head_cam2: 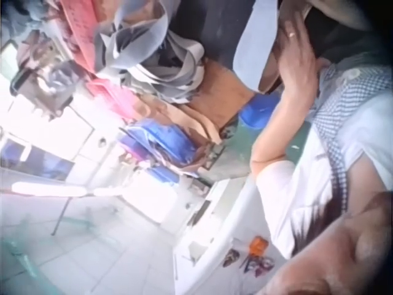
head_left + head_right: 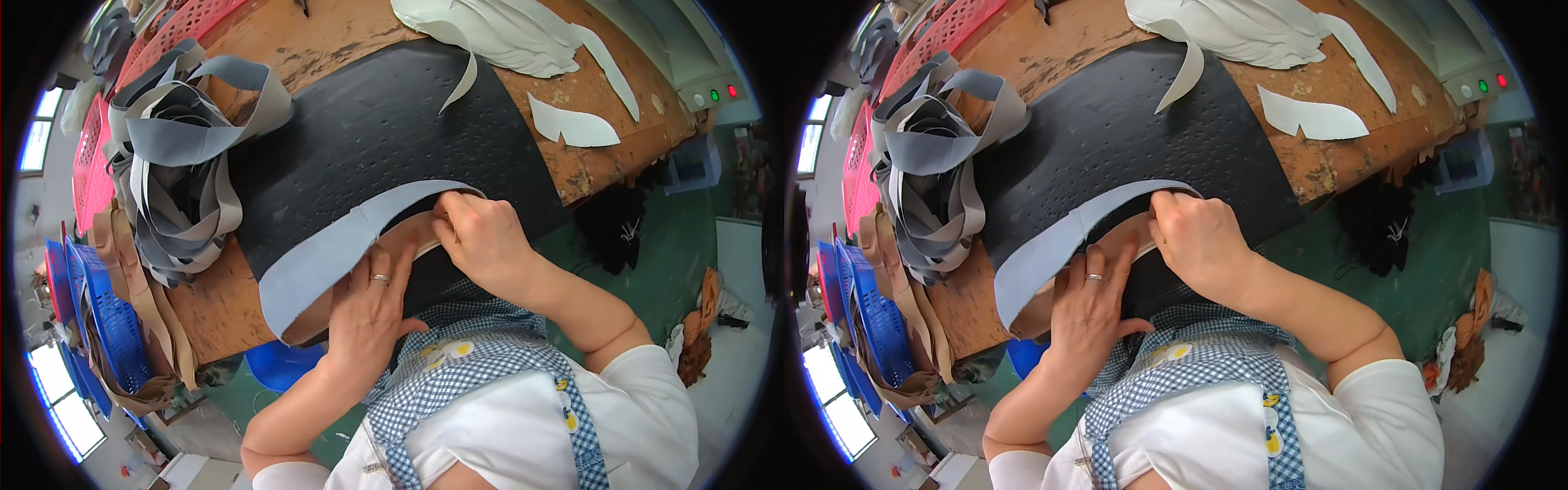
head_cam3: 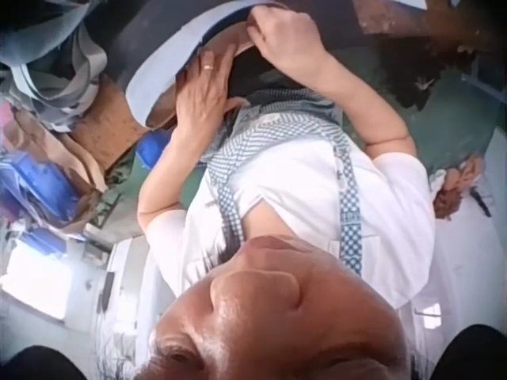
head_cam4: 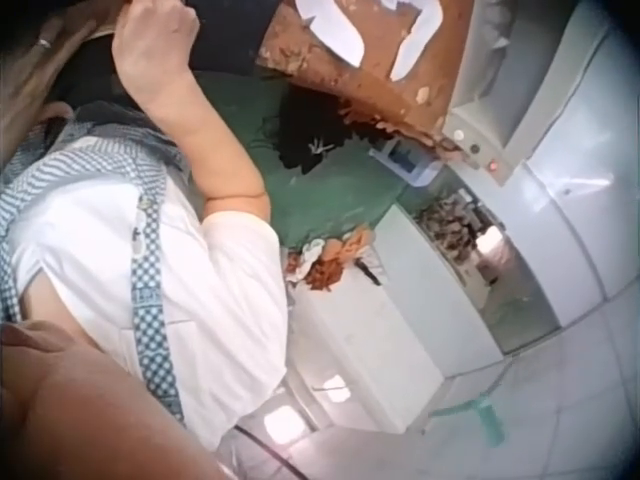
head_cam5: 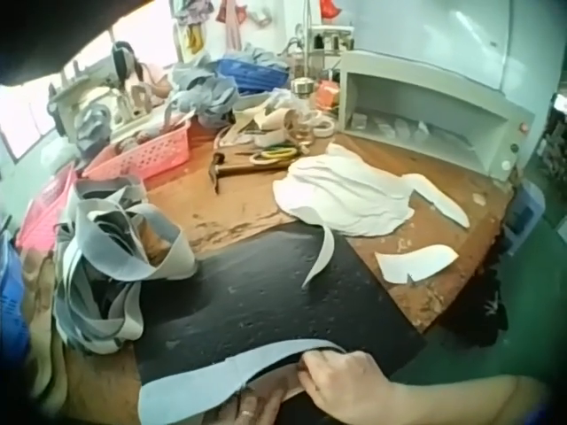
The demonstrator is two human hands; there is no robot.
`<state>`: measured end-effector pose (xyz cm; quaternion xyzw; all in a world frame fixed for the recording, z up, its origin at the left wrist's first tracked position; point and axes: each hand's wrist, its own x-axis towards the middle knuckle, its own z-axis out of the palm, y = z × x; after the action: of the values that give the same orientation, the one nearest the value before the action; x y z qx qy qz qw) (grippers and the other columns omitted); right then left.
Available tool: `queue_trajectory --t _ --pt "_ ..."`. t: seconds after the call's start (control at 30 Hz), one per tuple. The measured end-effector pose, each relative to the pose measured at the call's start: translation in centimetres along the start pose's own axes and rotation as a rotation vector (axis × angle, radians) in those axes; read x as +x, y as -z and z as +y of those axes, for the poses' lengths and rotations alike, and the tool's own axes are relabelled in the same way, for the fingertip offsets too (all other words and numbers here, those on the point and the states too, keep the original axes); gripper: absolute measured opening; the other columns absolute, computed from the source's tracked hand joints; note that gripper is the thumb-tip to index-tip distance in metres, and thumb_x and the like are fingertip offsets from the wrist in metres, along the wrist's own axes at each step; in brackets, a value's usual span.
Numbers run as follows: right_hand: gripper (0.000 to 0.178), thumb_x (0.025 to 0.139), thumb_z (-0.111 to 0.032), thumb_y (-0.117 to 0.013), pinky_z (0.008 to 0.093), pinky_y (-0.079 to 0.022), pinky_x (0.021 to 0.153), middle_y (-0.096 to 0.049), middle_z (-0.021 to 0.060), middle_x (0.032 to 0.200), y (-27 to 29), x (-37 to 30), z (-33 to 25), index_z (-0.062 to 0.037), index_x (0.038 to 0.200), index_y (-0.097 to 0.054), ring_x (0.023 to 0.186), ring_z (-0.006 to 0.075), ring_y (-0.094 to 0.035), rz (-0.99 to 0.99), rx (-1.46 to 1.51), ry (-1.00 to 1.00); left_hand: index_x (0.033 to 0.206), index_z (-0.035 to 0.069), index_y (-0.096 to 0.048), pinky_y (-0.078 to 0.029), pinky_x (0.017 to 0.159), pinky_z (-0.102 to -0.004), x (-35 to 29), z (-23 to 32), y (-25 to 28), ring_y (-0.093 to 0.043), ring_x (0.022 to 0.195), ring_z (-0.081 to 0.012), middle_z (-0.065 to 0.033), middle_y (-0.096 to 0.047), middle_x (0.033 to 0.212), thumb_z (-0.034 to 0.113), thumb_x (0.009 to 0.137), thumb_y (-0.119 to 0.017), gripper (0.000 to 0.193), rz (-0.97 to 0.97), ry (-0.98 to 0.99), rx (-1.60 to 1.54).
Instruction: Assembling and aligning various fabric and foam components for shoe uppers.
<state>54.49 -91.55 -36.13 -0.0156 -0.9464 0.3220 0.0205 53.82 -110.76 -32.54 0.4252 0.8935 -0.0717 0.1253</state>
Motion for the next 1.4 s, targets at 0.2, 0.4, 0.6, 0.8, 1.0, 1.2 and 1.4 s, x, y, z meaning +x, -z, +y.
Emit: queue_trajectory --t 0.2,0.4,0.6,0.8,1.0,1.2,1.4 --pt "0.016 0.082 -0.011 -0.069 0.0354 -0.053 0.056 -0.066 0.0165 0.075 1.5 -1.1 0.9 0.0022 0.086 -0.061 0.066 0.0312 -0.067 0.068 0.045 0.003 0.150 -0.001 -0.026 -0.030 0.110 -0.0432 0.3 0.3 -1.4 -0.038 0.129 -0.0301 -0.0161 -0.030 0.148 0.068 0.053 -0.072 0.127 0.056 -0.082 0.060" --pt "0.014 0.087 -0.009 -0.066 0.0306 -0.050 0.053 -0.065 0.0145 0.073 2.4 -1.1 2.4 0.0033 0.087 -0.060 0.057 0.0228 -0.065 0.061 0.348 -0.130 0.148 -0.002 -0.031 -0.020 0.116 -0.0467 1.0 0.3 -1.7 -0.024 0.142 -0.0322 -0.0152 -0.023 0.156 0.075 0.064 -0.060 0.117 0.007 -0.129 0.119" --pt "0.012 0.088 -0.008 -0.064 0.0310 -0.049 0.053 -0.064 0.0127 0.070 2.4 -0.7 2.4 0.0029 0.085 -0.060 0.056 0.0224 -0.064 0.049 0.249 -0.112 0.149 0.000 -0.031 -0.025 0.113 -0.0454 1.8 1.2 -0.5 -0.034 0.136 -0.0309 -0.0112 -0.030 0.151 0.074 0.060 -0.063 0.120 -0.125 -0.040 0.140" --pt "0.012 0.086 -0.007 -0.065 0.0347 -0.050 0.055 -0.065 0.0142 0.071 1.7 -0.8 2.6 0.0019 0.082 -0.059 0.062 0.0285 -0.066 0.118 0.177 -0.054 0.151 0.001 -0.027 -0.026 0.113 -0.0422 3.0 1.4 -0.4 -0.042 0.132 -0.0292 -0.0091 -0.030 0.151 0.073 0.059 -0.064 0.123 -0.089 -0.061 0.138" --pt "0.011 0.085 -0.006 -0.066 0.0342 -0.050 0.055 -0.065 0.0137 0.072 2.0 -1.4 3.0 0.0014 0.081 -0.059 0.063 0.0285 -0.066 0.124 0.137 -0.054 0.150 0.000 -0.026 -0.041 0.101 -0.0378 3.1 1.8 -0.4 -0.045 0.121 -0.0293 -0.0151 -0.038 0.136 0.057 0.049 -0.080 0.128 0.127 -0.100 0.031" --pt "0.010 0.086 -0.006 -0.065 0.0343 -0.049 0.054 -0.064 0.0136 0.071 2.8 -1.9 3.3 0.0020 0.083 -0.060 0.060 0.0280 -0.064 0.166 0.185 -0.038 0.147 -0.006 -0.028 -0.040 0.102 -0.0372 3.7 2.1 -0.4 -0.041 0.123 -0.0273 -0.0145 -0.036 0.135 0.058 0.049 -0.077 0.126 0.050 -0.077 0.004" --pt "0.013 0.087 -0.008 -0.065 0.0355 -0.049 0.053 -0.064 0.0138 0.070 2.5 -1.4 3.8 0.0016 0.080 -0.059 0.060 0.0285 -0.064 0.139 0.135 -0.073 0.147 -0.006 -0.028 -0.039 0.100 -0.0370 3.9 2.2 0.3 -0.042 0.121 -0.0275 -0.0145 -0.038 0.132 0.060 0.050 -0.076 0.127 0.038 -0.101 0.059"
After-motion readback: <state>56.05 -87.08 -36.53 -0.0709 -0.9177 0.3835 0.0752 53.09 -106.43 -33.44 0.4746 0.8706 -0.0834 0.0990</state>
